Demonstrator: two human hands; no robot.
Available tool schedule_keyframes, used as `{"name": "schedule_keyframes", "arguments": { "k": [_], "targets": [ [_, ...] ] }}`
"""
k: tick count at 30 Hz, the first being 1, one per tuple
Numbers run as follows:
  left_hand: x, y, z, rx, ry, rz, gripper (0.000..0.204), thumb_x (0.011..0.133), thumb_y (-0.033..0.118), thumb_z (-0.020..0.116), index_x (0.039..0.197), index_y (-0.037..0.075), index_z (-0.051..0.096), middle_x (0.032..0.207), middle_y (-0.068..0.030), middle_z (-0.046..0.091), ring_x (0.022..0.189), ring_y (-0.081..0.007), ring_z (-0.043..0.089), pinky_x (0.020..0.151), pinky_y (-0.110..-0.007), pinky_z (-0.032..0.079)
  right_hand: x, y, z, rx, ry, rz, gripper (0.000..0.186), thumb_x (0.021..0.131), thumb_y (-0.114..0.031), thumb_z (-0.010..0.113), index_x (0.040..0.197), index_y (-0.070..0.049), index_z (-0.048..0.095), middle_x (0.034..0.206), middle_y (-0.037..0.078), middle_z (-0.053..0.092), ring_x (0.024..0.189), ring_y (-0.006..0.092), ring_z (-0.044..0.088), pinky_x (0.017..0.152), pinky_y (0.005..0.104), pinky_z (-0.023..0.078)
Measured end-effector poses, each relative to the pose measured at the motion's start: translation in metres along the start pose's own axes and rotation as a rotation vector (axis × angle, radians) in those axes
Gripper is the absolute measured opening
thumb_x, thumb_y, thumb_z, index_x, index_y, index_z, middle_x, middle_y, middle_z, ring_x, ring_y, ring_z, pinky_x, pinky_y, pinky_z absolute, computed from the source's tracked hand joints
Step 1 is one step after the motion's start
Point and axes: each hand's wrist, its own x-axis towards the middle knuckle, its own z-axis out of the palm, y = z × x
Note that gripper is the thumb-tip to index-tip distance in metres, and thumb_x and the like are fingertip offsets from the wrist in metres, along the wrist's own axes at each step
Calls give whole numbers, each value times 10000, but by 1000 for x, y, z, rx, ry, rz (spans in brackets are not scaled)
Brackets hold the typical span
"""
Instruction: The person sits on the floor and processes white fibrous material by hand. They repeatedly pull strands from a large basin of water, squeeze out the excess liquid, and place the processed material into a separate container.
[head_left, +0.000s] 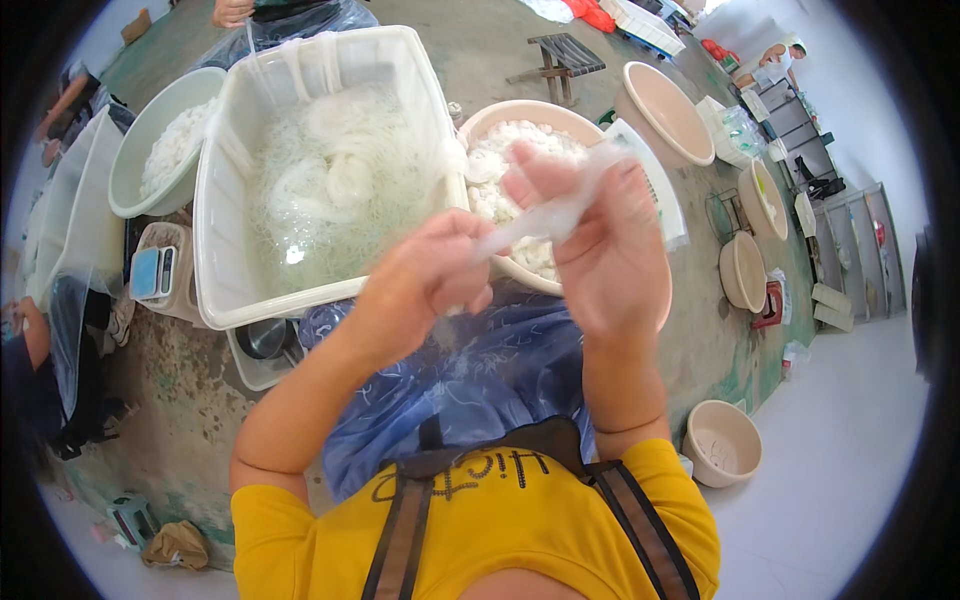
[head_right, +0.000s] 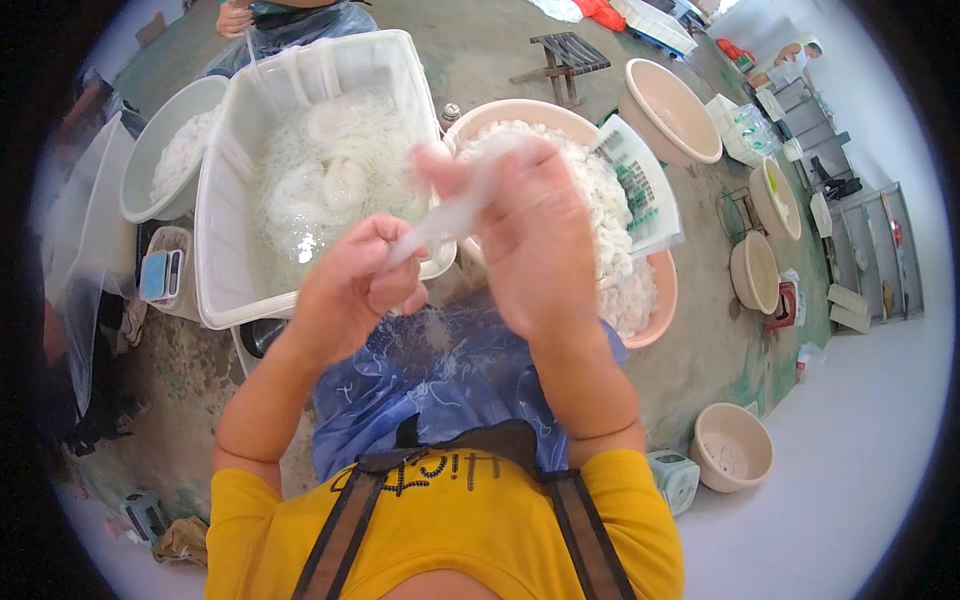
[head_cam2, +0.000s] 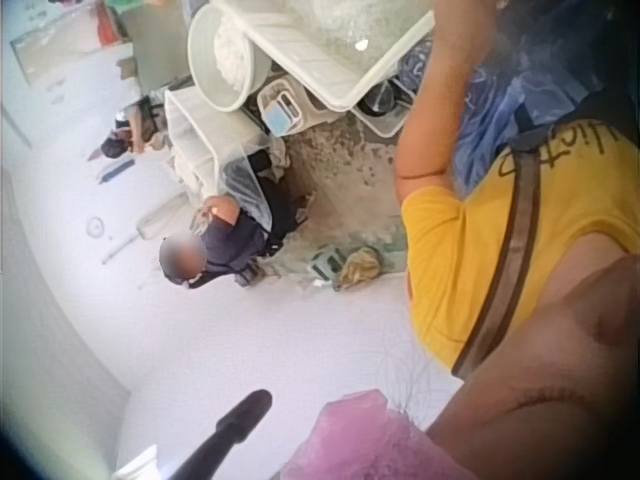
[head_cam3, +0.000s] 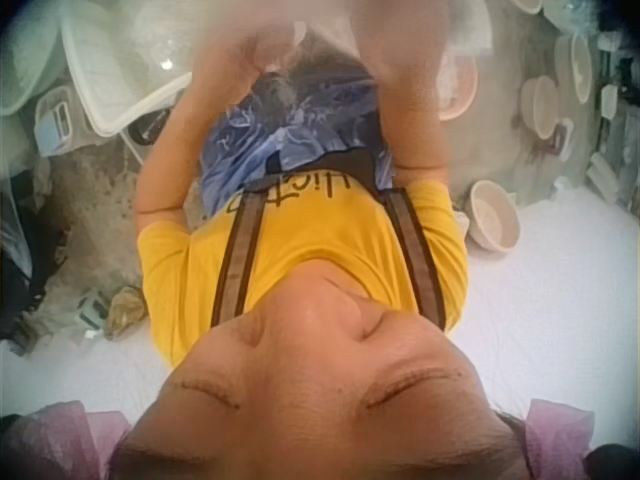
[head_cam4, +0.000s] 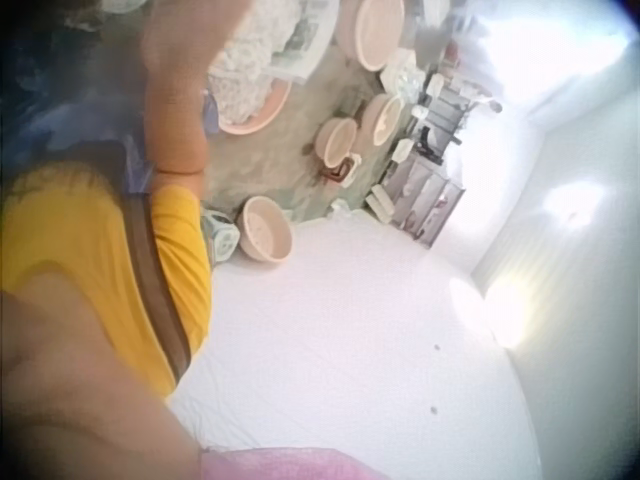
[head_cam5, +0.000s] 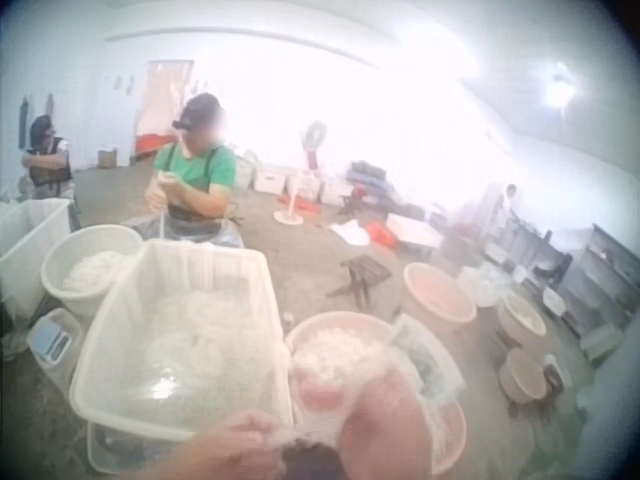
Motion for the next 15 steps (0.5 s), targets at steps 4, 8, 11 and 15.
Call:
{"name": "schedule_keyframes", "arguments": {
  "k": [4,8,11,15],
  "targets": [
    [-3,-17,3,262,170,46,228,839,178,436,985,12,488,816,-76,534,722,-249,515,688,-384,415,7,1,7,249,198,6,243,953,-195,341,1085,-15,437,1130,222,536,1088,308,511,918,408,431],
    [0,-46,-4,1564,255,609,147,796,89,444,887,-12,500,701,-137,483,645,-338,471,635,-408,411,12,12,-15,775,81,258,255,960,-247,343,1014,-49,495,1017,87,583,655,111,499,542,221,405],
    [11,-47,-23,1633,259,462,139,795,87,455,859,-19,519,823,-184,540,723,-376,512,666,-414,439,18,40,-40,941,20,276,212,941,-238,397,990,-65,509,903,26,587,528,85,386,462,214,309],
    [29,24,-18,1367,298,845,122,847,95,417,865,-4,485,822,-165,553,736,-277,547,654,-367,433,13,120,-117,-1118,399,-87,215,865,-218,525,985,-40,504,925,108,616,661,249,580,562,339,444]
  ]
}}
